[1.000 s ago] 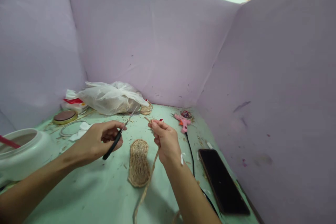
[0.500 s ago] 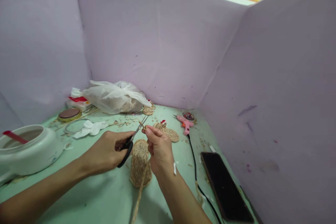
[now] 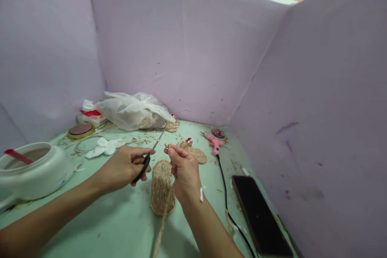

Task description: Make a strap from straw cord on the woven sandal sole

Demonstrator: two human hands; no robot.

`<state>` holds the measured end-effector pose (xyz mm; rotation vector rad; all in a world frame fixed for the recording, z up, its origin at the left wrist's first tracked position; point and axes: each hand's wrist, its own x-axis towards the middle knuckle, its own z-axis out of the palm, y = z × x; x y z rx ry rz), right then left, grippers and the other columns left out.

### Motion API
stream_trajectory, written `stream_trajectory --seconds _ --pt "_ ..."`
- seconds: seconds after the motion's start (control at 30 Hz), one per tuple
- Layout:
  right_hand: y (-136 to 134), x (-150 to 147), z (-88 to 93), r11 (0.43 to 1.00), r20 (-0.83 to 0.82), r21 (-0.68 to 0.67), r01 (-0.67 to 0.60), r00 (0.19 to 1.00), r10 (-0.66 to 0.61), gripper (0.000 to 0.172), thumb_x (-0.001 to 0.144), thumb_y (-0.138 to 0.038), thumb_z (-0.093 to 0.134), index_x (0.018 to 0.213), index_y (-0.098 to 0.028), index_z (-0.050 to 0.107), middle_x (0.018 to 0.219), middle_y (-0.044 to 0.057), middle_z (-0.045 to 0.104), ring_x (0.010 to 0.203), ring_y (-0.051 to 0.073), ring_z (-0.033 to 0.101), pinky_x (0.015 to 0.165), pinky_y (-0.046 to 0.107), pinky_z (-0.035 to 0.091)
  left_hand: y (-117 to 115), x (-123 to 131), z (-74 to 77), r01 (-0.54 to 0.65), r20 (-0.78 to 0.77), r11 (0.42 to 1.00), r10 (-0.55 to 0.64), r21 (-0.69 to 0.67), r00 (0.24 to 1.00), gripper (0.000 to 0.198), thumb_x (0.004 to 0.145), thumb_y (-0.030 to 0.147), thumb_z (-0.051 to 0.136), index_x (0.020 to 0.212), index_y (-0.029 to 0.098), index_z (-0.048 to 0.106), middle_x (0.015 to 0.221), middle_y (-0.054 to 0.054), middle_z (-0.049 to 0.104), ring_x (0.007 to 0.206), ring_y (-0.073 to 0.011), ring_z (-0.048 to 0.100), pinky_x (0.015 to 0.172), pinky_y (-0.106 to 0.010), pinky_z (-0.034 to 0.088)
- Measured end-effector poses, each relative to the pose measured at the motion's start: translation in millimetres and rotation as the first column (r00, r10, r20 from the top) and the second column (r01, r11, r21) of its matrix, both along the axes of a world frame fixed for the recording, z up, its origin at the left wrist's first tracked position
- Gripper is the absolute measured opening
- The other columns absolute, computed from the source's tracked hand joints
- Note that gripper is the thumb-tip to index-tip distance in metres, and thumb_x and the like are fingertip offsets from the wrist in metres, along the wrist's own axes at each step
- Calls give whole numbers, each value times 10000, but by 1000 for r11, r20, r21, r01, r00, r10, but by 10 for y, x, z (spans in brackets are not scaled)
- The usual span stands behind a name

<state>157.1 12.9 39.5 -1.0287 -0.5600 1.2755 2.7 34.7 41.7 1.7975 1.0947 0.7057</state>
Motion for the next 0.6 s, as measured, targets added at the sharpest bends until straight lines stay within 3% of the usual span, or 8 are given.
stream_trajectory --seconds 0.1,0.2,0.27,0.3,0.5,0.6 --pt "39 43 -23 999 -65 -20 -29 998 28 276 479 -179 778 715 -142 641 690 13 648 387 -5 291 324 122 138 239 -186 3 -137 -257 965 193 222 947 139 689 259 462 695 167 566 523 11 479 464 -118 448 426 -217 273" --pt "71 70 -43 997 -140 -34 -65 988 60 285 477 -163 792 706 -144 622 687 6 642 389 -11 321 316 99 140 504 -441 -38 -143 -589 907 370 396 719 144 673 235 458 575 175 544 562 -50 546 548 -180 515 472 -249 284" --pt "82 76 -54 996 -167 -39 -77 983 69 288 480 -157 796 703 -145 614 686 7 646 384 -12 326 311 93 144 634 -584 -116 -136 -694 901 408 413 594 109 652 200 470 573 170 539 629 -98 587 585 -212 550 488 -264 306" --pt "84 77 -58 996 -173 -40 -82 982 74 285 485 -158 796 702 -145 612 683 9 648 380 -12 326 308 94 144 676 -634 -163 -137 -713 903 408 408 570 91 635 180 476 570 166 538 648 -117 598 594 -225 560 491 -271 317" --pt "79 76 -56 989 -192 -42 -140 973 129 228 525 -155 773 687 -136 613 669 24 648 380 0 333 300 105 151 705 -692 -354 -158 -725 913 395 375 564 65 563 120 504 565 147 563 682 -166 628 607 -262 581 510 -309 378" --pt "74 68 -39 986 -174 -50 -159 974 148 202 540 -138 745 704 -131 628 710 47 660 391 10 352 299 120 159 683 -667 -333 -148 -673 907 395 395 625 78 572 126 502 546 135 574 624 -189 612 608 -299 584 527 -359 399"
